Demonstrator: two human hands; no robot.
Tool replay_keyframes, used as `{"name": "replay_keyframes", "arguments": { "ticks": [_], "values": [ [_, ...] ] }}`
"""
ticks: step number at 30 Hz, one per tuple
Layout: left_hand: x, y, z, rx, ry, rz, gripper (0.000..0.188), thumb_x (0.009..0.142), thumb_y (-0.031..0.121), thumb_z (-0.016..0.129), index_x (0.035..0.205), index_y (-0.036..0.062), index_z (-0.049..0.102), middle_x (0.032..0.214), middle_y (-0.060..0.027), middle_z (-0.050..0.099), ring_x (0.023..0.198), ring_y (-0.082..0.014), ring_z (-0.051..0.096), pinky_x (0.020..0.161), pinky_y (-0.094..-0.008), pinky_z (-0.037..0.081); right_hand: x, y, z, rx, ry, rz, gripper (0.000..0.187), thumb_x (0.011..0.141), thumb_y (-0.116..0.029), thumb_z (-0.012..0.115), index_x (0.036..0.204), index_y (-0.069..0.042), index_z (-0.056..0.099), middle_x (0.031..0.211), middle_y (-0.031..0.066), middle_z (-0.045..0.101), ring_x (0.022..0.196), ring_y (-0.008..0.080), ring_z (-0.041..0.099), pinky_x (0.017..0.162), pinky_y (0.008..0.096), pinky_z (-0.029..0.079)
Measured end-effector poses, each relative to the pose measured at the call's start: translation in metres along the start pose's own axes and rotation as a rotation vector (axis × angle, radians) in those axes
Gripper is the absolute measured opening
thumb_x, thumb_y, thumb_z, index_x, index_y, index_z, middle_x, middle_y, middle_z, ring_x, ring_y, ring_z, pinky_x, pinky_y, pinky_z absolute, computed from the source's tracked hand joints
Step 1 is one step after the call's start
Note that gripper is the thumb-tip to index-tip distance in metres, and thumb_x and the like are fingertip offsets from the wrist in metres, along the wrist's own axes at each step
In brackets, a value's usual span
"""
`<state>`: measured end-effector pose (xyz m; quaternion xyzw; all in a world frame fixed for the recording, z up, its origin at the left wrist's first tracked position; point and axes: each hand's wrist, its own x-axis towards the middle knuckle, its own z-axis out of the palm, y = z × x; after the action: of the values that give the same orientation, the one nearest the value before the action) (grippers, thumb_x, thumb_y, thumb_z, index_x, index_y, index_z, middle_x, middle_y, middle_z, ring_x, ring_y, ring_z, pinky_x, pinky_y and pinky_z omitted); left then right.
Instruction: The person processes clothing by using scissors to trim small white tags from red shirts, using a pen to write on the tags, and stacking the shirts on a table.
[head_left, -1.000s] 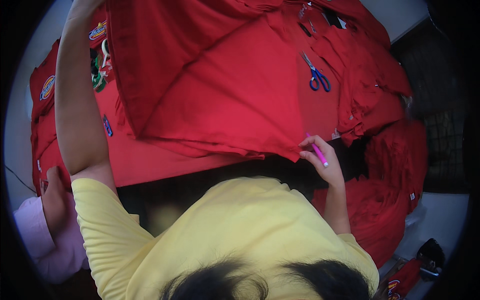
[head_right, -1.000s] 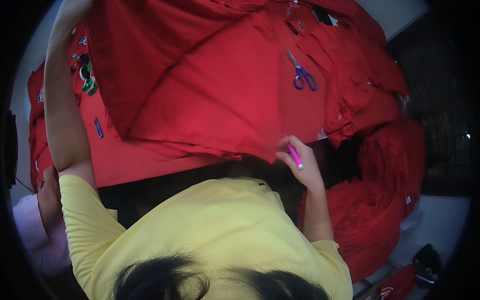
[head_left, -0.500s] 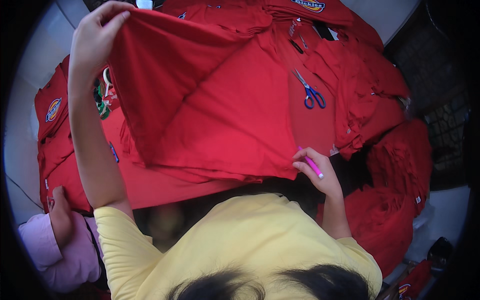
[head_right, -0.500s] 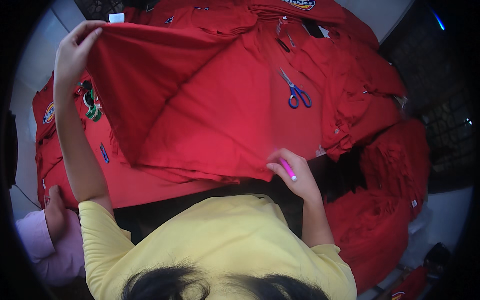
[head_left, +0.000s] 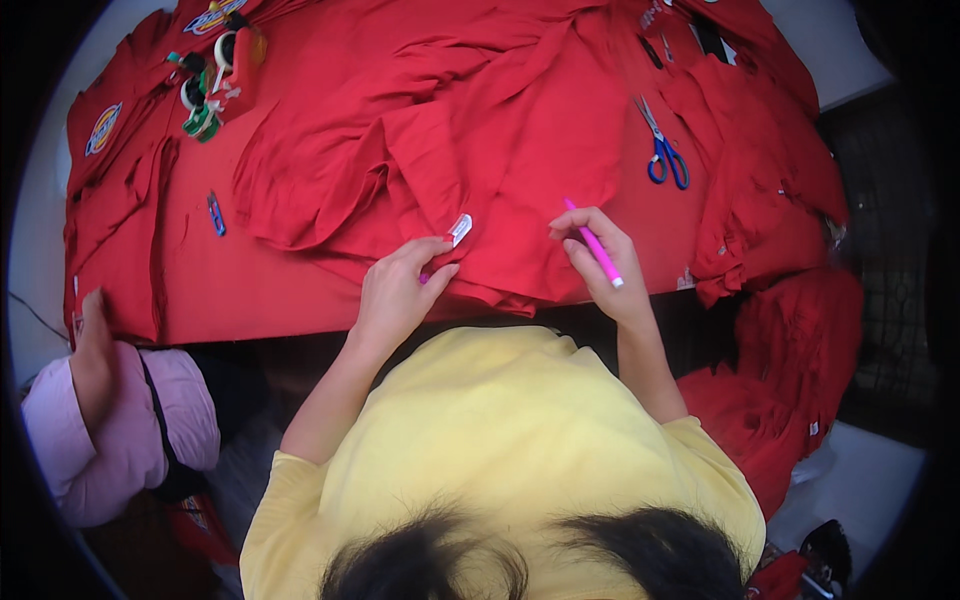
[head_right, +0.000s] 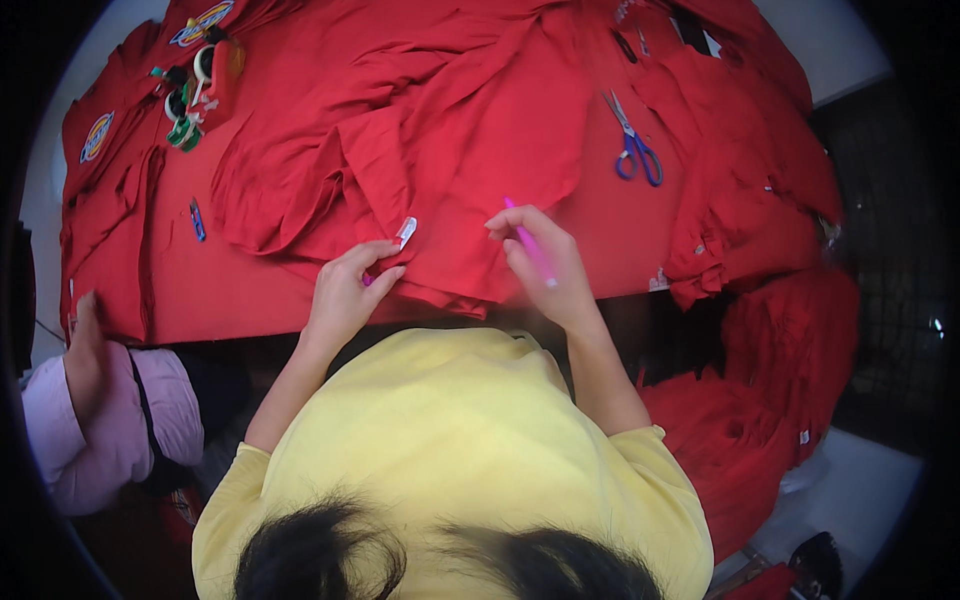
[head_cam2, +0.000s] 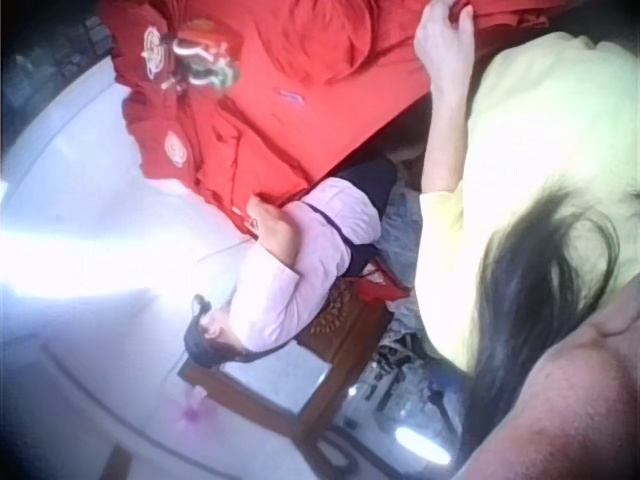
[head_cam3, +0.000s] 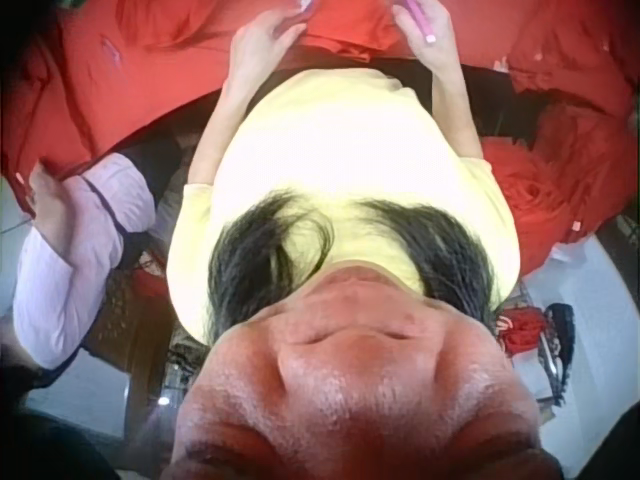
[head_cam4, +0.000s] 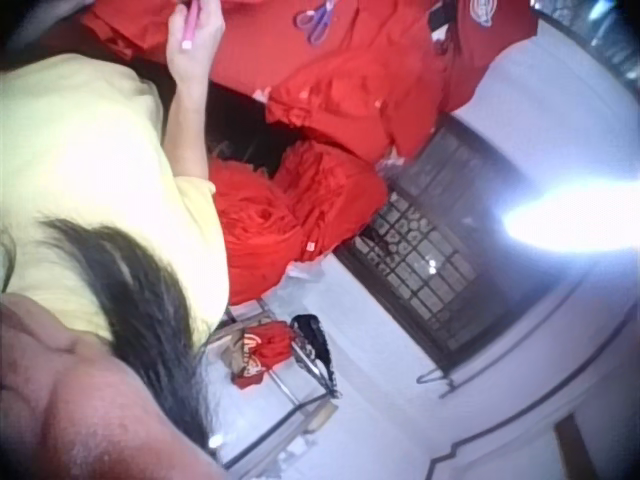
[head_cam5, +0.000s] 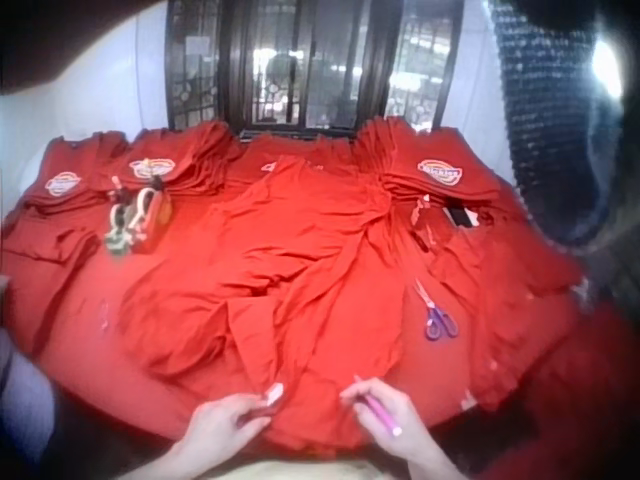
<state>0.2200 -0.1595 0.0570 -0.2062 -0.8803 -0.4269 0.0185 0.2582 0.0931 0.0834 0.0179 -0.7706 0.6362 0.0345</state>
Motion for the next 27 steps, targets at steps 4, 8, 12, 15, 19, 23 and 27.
{"name": "replay_keyframes", "arguments": {
  "ticks": [4,8,12,15,19,23,27],
  "values": [
    [0.02,0.012,-0.008,0.267,-0.048,-0.057,0.022,0.078,0.021,0.074,0.083,0.0041,0.061,0.082,-0.0061,0.063,0.062,-0.0234,0.059,0.056,-0.0348,0.046,0.011,-0.002,0.024,0.007,-0.058,0.07,0.015,0.09,-0.008,0.056,0.104,-0.002,0.059,0.084,0.0028,0.06,0.078,0.0093,0.057,0.07,0.0233,0.045],
    [0.037,0.004,0.003,0.278,0.016,0.032,0.021,0.08,0.022,0.072,0.082,0.0039,0.062,0.081,-0.0058,0.063,0.059,-0.0227,0.058,0.054,-0.0335,0.045,0.022,0.0,0.046,0.074,-0.058,-0.018,0.018,0.093,-0.015,0.053,0.103,-0.002,0.059,0.082,0.0045,0.06,0.073,0.0084,0.055,0.064,0.0232,0.044],
    [0.039,-0.001,0.006,-0.135,0.039,-0.072,0.024,0.084,0.025,0.068,0.09,0.0019,0.067,0.076,-0.0108,0.063,0.061,-0.022,0.061,0.055,-0.0309,0.046,0.026,0.014,0.057,0.225,-0.015,-0.059,0.021,0.095,-0.015,0.047,0.102,0.001,0.058,0.08,0.0044,0.06,0.066,0.0064,0.051,0.061,0.02,0.039],
    [0.04,0.001,0.0,-0.295,-0.113,-0.358,0.021,0.089,0.016,0.061,0.099,-0.0002,0.07,0.069,-0.0024,0.062,0.054,-0.007,0.05,0.053,-0.0229,0.04,0.026,0.013,0.05,0.088,-0.107,-0.162,0.023,0.096,-0.016,0.046,0.101,0.001,0.06,0.074,0.0037,0.06,0.062,0.007,0.05,0.059,0.0209,0.04],
    [0.039,0.012,-0.002,-0.386,-0.17,-0.398,0.023,0.09,0.016,0.057,0.1,-0.0015,0.069,0.063,0.0012,0.058,0.054,-0.004,0.048,0.052,-0.0217,0.039,0.027,0.006,0.059,0.032,-0.062,-0.125,0.021,0.095,-0.015,0.048,0.096,0.001,0.062,0.069,0.0037,0.06,0.061,0.0074,0.052,0.057,0.0224,0.041],
    [0.037,0.015,-0.002,-0.444,-0.19,-0.396,0.023,0.091,0.016,0.057,0.1,-0.0015,0.069,0.065,0.0011,0.058,0.055,-0.0039,0.049,0.051,-0.0211,0.039,0.029,0.011,0.06,-0.007,-0.06,-0.096,0.022,0.096,-0.017,0.049,0.101,0.0,0.06,0.074,0.0041,0.061,0.065,0.0064,0.053,0.058,0.0213,0.04],
    [0.033,0.022,0.003,-0.456,-0.181,-0.415,0.023,0.092,0.016,0.056,0.101,-0.0012,0.069,0.067,0.0012,0.06,0.056,-0.0031,0.05,0.051,-0.0202,0.039,0.02,0.024,0.067,0.266,0.132,-0.219,0.036,0.099,-0.029,0.048,0.121,-0.001,0.049,0.09,0.0057,0.061,0.076,0.0081,0.054,0.065,0.0203,0.041]
  ]
}}
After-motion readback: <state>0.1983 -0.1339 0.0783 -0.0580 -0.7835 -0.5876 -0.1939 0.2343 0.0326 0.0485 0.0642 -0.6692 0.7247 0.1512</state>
